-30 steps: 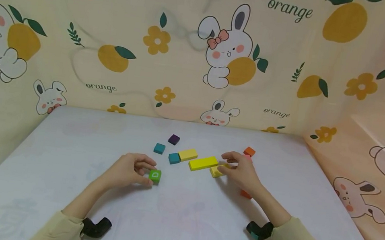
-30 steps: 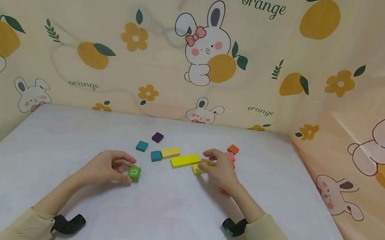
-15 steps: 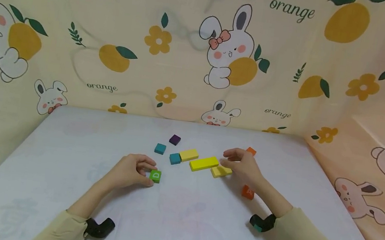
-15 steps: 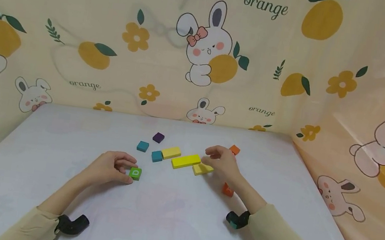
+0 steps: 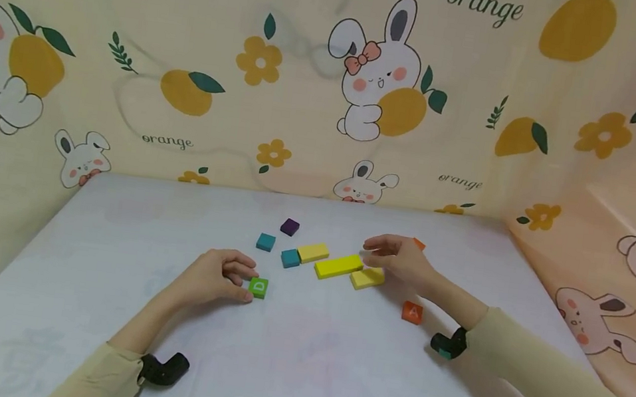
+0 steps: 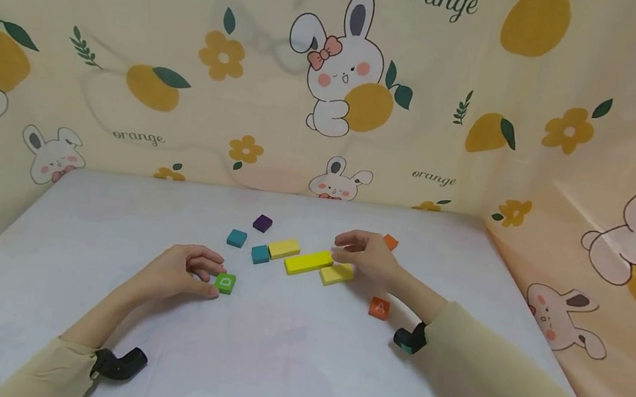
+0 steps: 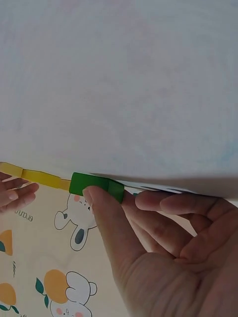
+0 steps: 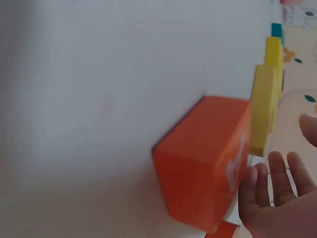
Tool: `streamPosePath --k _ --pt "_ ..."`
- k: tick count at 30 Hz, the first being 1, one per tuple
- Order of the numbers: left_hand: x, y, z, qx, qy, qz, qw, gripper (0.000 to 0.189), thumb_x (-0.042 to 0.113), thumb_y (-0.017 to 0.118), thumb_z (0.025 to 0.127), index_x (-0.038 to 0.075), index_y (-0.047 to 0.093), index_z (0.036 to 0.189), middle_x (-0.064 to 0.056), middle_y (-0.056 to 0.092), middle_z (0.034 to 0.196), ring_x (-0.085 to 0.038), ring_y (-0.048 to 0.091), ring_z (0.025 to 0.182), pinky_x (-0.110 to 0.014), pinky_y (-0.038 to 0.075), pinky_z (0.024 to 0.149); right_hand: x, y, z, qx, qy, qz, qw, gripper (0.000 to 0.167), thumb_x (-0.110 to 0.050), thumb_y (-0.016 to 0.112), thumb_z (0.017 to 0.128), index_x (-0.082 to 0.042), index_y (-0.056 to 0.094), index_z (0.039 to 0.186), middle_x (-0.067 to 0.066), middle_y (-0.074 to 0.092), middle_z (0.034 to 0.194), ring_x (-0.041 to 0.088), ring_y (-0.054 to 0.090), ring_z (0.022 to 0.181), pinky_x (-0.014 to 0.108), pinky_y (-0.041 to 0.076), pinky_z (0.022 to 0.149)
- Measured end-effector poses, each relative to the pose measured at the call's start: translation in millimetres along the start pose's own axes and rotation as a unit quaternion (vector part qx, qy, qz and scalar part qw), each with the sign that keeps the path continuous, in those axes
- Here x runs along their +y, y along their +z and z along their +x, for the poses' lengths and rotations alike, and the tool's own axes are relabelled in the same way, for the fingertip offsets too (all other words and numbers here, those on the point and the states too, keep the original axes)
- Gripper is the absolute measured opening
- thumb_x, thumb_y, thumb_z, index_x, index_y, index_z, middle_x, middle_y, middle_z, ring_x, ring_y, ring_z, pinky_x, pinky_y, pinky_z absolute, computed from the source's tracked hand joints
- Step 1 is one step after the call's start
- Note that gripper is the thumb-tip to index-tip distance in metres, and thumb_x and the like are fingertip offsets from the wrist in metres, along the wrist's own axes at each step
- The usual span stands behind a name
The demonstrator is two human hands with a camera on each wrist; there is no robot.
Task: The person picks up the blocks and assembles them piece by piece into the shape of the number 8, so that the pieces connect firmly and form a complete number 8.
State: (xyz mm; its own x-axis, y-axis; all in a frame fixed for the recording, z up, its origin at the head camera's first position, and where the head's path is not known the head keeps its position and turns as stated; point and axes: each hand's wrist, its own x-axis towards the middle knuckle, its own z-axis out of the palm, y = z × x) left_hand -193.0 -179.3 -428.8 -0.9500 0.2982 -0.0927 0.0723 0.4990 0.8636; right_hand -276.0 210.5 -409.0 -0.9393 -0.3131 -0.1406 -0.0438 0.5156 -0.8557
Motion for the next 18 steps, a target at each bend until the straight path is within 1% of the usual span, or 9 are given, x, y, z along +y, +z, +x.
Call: streamPosePath --k 3,5,8,11,13,18 --pt "1.3 0.0 -0.1 -0.002 0.0 0.003 1.0 0.055 0.02 0.09 0.071 0.008 0.065 0.119 0.007 0.072 0.1 -0.017 0.062 0.086 -0.037 0.047 0.082 1.2 -1.4 3.4 -0.004 0.01 0.021 0.9997 0.034 -0.015 0.068 0.093 -0.006 0.063 0.126 0.008 0.065 0.123 0.028 0.058 0.105 0.037 0.049 0.087" --pt "1.6 0.3 -0.4 0.0 -0.002 0.003 1.0 0.054 0.02 0.09 0.071 0.008 0.066 0.118 0.007 0.072 0.099 -0.018 0.062 0.086 -0.037 0.047 0.082 1.9 -2.2 6.1 -0.002 0.019 0.034 0.9992 0.032 -0.012 0.065 0.095 -0.006 0.063 0.127 0.009 0.065 0.123 0.028 0.059 0.101 0.034 0.05 0.082" --pt "0.8 1.0 -0.4 0.002 -0.008 0.004 1.0 0.053 0.02 0.09 0.071 0.009 0.066 0.117 0.007 0.072 0.099 -0.017 0.062 0.086 -0.036 0.047 0.082 3.5 -2.6 9.4 0.001 0.024 0.044 0.9987 0.033 -0.008 0.067 0.094 -0.005 0.063 0.127 0.009 0.065 0.123 0.027 0.06 0.101 0.029 0.05 0.078" --pt "0.2 1.6 -0.3 0.004 -0.015 0.005 0.9999 0.053 0.021 0.09 0.071 0.01 0.067 0.117 0.006 0.072 0.099 -0.017 0.062 0.085 -0.036 0.047 0.081 4.6 -1.9 11.7 -0.006 0.019 0.047 0.9987 0.035 -0.005 0.071 0.091 -0.007 0.065 0.125 0.008 0.066 0.122 0.026 0.061 0.105 0.028 0.05 0.081" --pt "0.1 1.7 0.0 0.005 -0.016 0.006 0.9998 0.053 0.021 0.09 0.071 0.01 0.067 0.117 0.006 0.072 0.098 -0.017 0.061 0.085 -0.036 0.047 0.081 5.1 -1.5 13.5 -0.015 0.015 0.057 0.9982 0.037 -0.005 0.073 0.089 -0.008 0.066 0.125 0.007 0.066 0.122 0.026 0.06 0.109 0.029 0.05 0.085" --pt "0.9 1.3 0.9 0.001 -0.013 0.004 0.9999 0.053 0.021 0.09 0.071 0.01 0.067 0.117 0.007 0.072 0.099 -0.017 0.062 0.085 -0.036 0.047 0.081 6.0 0.0 15.8 -0.043 0.02 0.082 0.9956 0.039 -0.009 0.078 0.085 -0.01 0.068 0.123 0.005 0.067 0.12 0.025 0.059 0.111 0.031 0.049 0.089"
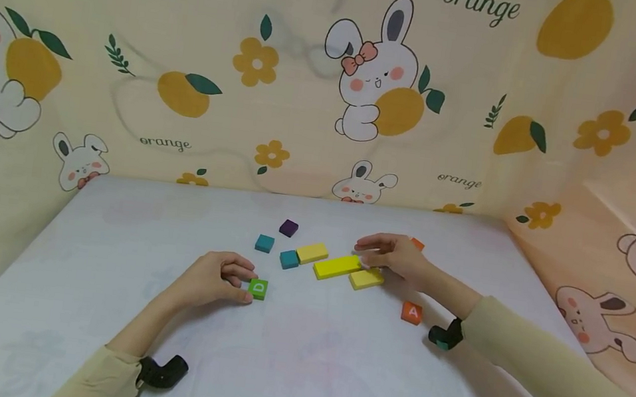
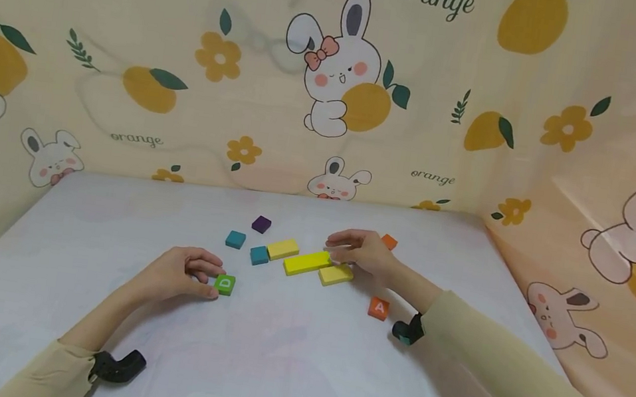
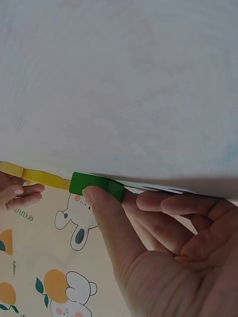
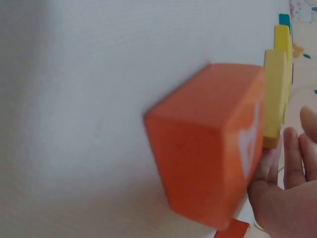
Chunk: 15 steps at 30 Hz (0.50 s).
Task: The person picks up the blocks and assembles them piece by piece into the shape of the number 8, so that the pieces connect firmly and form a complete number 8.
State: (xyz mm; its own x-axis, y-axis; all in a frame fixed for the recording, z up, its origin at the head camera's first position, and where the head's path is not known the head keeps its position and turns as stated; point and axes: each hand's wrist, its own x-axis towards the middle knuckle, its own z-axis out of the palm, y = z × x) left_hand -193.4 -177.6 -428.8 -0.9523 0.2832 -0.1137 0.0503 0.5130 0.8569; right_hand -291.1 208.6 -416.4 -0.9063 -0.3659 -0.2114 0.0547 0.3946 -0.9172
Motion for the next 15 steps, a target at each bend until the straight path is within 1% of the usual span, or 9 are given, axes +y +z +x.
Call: streamPosePath --k 2,5,11,15 --pt "0.0 0.0 0.3 -0.001 0.002 0.002 1.0 0.053 0.021 0.09 0.071 0.009 0.066 0.117 0.007 0.072 0.099 -0.017 0.062 0.085 -0.036 0.047 0.081 0.0 1.5 -0.3 -0.011 0.0 0.003 0.9999 0.039 -0.009 0.078 0.085 -0.01 0.068 0.122 0.005 0.067 0.121 0.026 0.059 0.111 0.031 0.048 0.09" --pt "0.2 -0.1 0.7 -0.001 0.004 0.004 1.0 0.053 0.022 0.09 0.071 0.009 0.066 0.117 0.006 0.072 0.099 -0.017 0.061 0.085 -0.036 0.047 0.081 0.1 3.6 -0.8 -0.024 -0.011 0.003 0.9996 0.041 -0.006 0.078 0.084 -0.006 0.067 0.123 0.008 0.066 0.122 0.027 0.059 0.111 0.03 0.048 0.091" --pt "-0.3 0.0 1.3 -0.001 0.005 0.007 1.0 0.053 0.022 0.09 0.072 0.008 0.067 0.117 0.006 0.073 0.099 -0.017 0.061 0.084 -0.036 0.046 0.081 1.0 6.5 -0.9 -0.019 -0.019 -0.005 0.9996 0.038 -0.002 0.076 0.085 -0.004 0.067 0.121 0.01 0.066 0.121 0.028 0.059 0.104 0.028 0.05 0.085" --pt "-0.1 0.9 1.4 0.0 0.002 0.009 1.0 0.052 0.022 0.09 0.072 0.008 0.067 0.117 0.005 0.073 0.099 -0.017 0.06 0.083 -0.035 0.046 0.08 3.0 7.2 -0.5 -0.014 -0.018 -0.017 0.9996 0.036 -0.003 0.078 0.084 -0.005 0.069 0.119 0.008 0.067 0.119 0.028 0.059 0.101 0.027 0.049 0.083"
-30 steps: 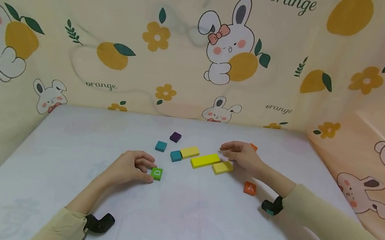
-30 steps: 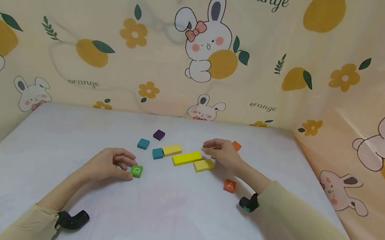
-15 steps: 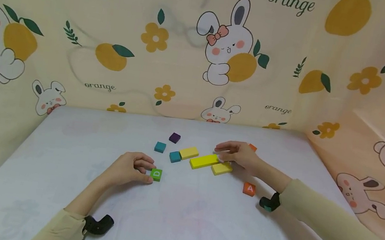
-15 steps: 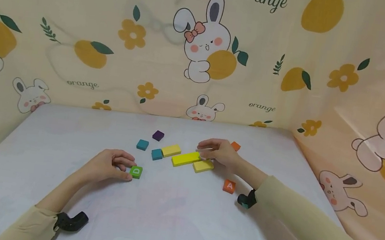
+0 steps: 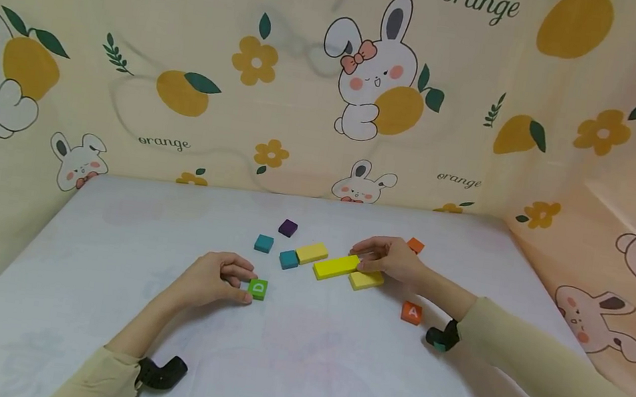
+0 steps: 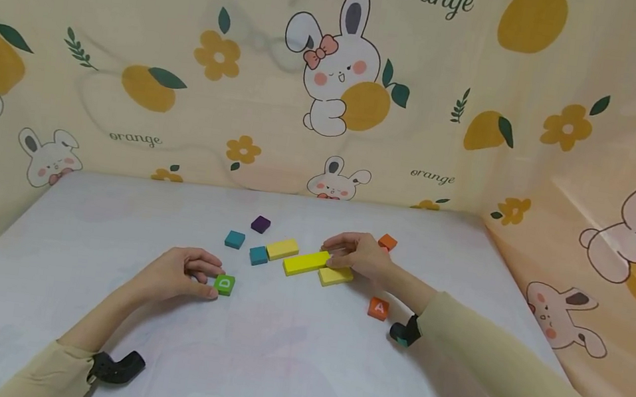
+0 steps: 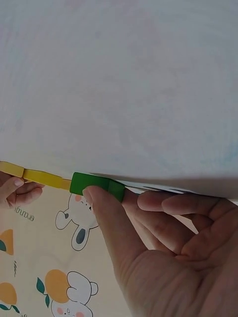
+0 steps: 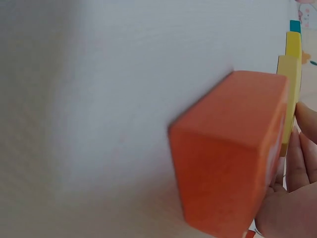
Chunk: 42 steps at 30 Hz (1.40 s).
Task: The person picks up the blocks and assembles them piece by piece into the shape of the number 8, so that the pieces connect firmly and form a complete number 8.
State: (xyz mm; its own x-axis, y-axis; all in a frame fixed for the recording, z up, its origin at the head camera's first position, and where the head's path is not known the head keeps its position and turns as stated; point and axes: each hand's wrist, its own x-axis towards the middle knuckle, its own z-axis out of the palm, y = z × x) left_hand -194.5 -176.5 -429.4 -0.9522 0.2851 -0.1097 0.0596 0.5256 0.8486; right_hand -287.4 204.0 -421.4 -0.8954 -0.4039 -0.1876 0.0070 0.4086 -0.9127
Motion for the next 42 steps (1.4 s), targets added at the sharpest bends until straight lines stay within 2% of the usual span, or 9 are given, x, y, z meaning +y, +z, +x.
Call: streamPosePath --k 12,17,25,31,36,42 --pt "0.5 0.2 -0.1 0.001 0.001 0.003 1.0 0.052 0.023 0.09 0.071 0.01 0.067 0.116 0.007 0.073 0.097 -0.018 0.057 0.079 -0.035 0.043 0.075 2.4 -1.2 3.2 0.0 0.003 0.002 1.0 0.034 0.0 0.076 0.084 -0.003 0.069 0.118 0.009 0.068 0.118 0.027 0.061 0.102 0.028 0.05 0.085" --pt "0.7 -0.1 0.4 0.004 -0.002 0.005 1.0 0.051 0.023 0.09 0.071 0.011 0.067 0.115 0.008 0.073 0.096 -0.018 0.058 0.079 -0.035 0.043 0.076 2.0 -2.2 3.5 -0.003 0.005 0.0 1.0 0.034 -0.002 0.078 0.083 -0.005 0.069 0.117 0.009 0.068 0.117 0.028 0.062 0.096 0.028 0.052 0.081" --pt "0.6 1.1 -0.3 0.003 -0.002 0.003 1.0 0.051 0.023 0.09 0.072 0.011 0.067 0.116 0.007 0.072 0.096 -0.018 0.058 0.078 -0.036 0.044 0.076 3.4 -4.0 6.1 -0.004 0.002 -0.043 0.9991 0.038 -0.01 0.084 0.078 -0.013 0.071 0.113 0.004 0.069 0.111 0.028 0.061 0.087 0.028 0.053 0.074" --pt "1.2 1.8 -0.8 0.002 -0.003 0.005 1.0 0.051 0.024 0.09 0.072 0.011 0.067 0.116 0.007 0.072 0.096 -0.017 0.058 0.078 -0.035 0.044 0.075 2.0 -3.0 6.2 -0.014 -0.003 -0.057 0.9982 0.04 -0.008 0.085 0.077 -0.011 0.07 0.114 0.006 0.069 0.108 0.028 0.06 0.083 0.028 0.052 0.071" --pt "0.7 1.9 -0.8 0.001 0.005 0.002 1.0 0.051 0.024 0.09 0.072 0.009 0.067 0.115 0.005 0.072 0.096 -0.017 0.057 0.077 -0.035 0.044 0.075 2.1 -3.0 7.1 -0.011 0.001 -0.073 0.9973 0.04 -0.007 0.085 0.076 -0.011 0.07 0.113 0.005 0.068 0.109 0.027 0.059 0.085 0.028 0.052 0.071" --pt "0.0 2.2 -0.1 0.003 -0.005 0.006 1.0 0.051 0.025 0.09 0.072 0.01 0.067 0.116 0.007 0.072 0.095 -0.017 0.057 0.077 -0.035 0.043 0.075 3.1 -2.7 9.9 -0.007 0.001 -0.075 0.9972 0.039 -0.005 0.085 0.076 -0.01 0.07 0.111 0.005 0.068 0.109 0.027 0.059 0.088 0.027 0.052 0.075"
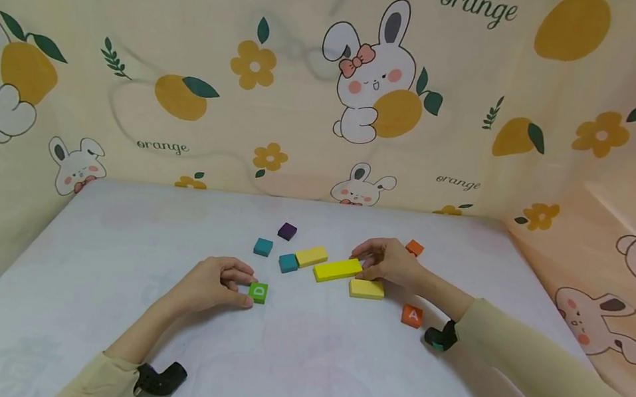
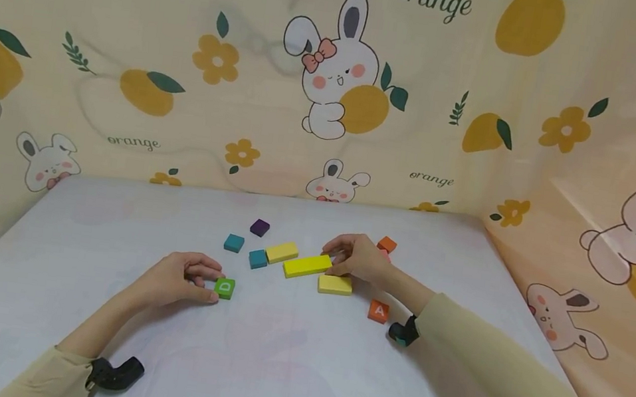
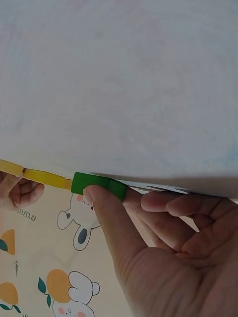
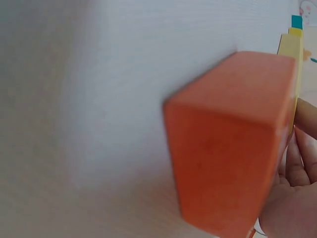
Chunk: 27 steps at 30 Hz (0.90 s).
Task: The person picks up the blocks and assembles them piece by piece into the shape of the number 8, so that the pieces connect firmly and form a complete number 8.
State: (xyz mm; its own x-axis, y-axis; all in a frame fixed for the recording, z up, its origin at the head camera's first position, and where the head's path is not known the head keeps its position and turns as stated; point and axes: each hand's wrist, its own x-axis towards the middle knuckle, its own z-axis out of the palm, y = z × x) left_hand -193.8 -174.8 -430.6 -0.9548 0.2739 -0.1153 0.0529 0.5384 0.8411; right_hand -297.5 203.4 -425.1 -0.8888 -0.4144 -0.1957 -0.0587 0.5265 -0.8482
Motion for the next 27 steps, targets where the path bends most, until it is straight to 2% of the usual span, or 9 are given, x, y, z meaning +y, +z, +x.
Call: streamPosePath --k 7,11,16,21,27 --pt "0.6 1.7 0.8 0.002 -0.004 -0.001 1.0 0.052 0.025 0.09 0.072 0.011 0.067 0.116 0.007 0.072 0.096 -0.018 0.057 0.077 -0.036 0.043 0.075 -5.1 -3.6 -5.1 0.001 -0.032 -0.04 0.9987 0.042 -0.01 0.086 0.076 -0.009 0.069 0.114 0.005 0.067 0.106 0.026 0.057 0.093 0.033 0.048 0.084" --pt "0.4 2.0 1.4 0.003 -0.005 0.006 1.0 0.051 0.026 0.089 0.072 0.011 0.068 0.116 0.007 0.072 0.096 -0.017 0.057 0.078 -0.035 0.043 0.075 -7.7 -7.3 -11.1 0.027 -0.025 -0.048 0.9982 0.042 -0.012 0.087 0.076 -0.01 0.069 0.114 0.004 0.066 0.104 0.025 0.057 0.097 0.035 0.046 0.088" --pt "-1.6 1.6 -0.9 -0.001 -0.005 -0.003 1.0 0.05 0.026 0.089 0.073 0.012 0.067 0.116 0.007 0.072 0.097 -0.018 0.057 0.079 -0.035 0.044 0.075 -8.3 -6.1 -20.5 0.069 -0.013 -0.048 0.9964 0.043 -0.011 0.088 0.074 -0.01 0.069 0.113 0.004 0.067 0.105 0.024 0.06 0.097 0.034 0.05 0.086" --pt "-2.2 -0.4 -0.4 -0.004 -0.003 -0.007 1.0 0.05 0.025 0.089 0.073 0.01 0.067 0.115 0.006 0.072 0.097 -0.018 0.057 0.078 -0.035 0.044 0.074 -14.7 -2.7 -37.8 0.104 -0.012 -0.004 0.9945 0.044 -0.008 0.087 0.074 -0.008 0.069 0.114 0.006 0.067 0.109 0.025 0.061 0.098 0.03 0.052 0.084" --pt "-1.9 -1.4 -1.0 -0.003 -0.005 -0.001 1.0 0.05 0.025 0.089 0.073 0.01 0.067 0.116 0.007 0.072 0.096 -0.017 0.057 0.077 -0.035 0.043 0.074 -33.8 14.6 -67.0 0.126 -0.021 0.07 0.9893 0.046 -0.006 0.087 0.074 -0.001 0.068 0.115 0.01 0.068 0.11 0.027 0.063 0.096 0.026 0.052 0.081"
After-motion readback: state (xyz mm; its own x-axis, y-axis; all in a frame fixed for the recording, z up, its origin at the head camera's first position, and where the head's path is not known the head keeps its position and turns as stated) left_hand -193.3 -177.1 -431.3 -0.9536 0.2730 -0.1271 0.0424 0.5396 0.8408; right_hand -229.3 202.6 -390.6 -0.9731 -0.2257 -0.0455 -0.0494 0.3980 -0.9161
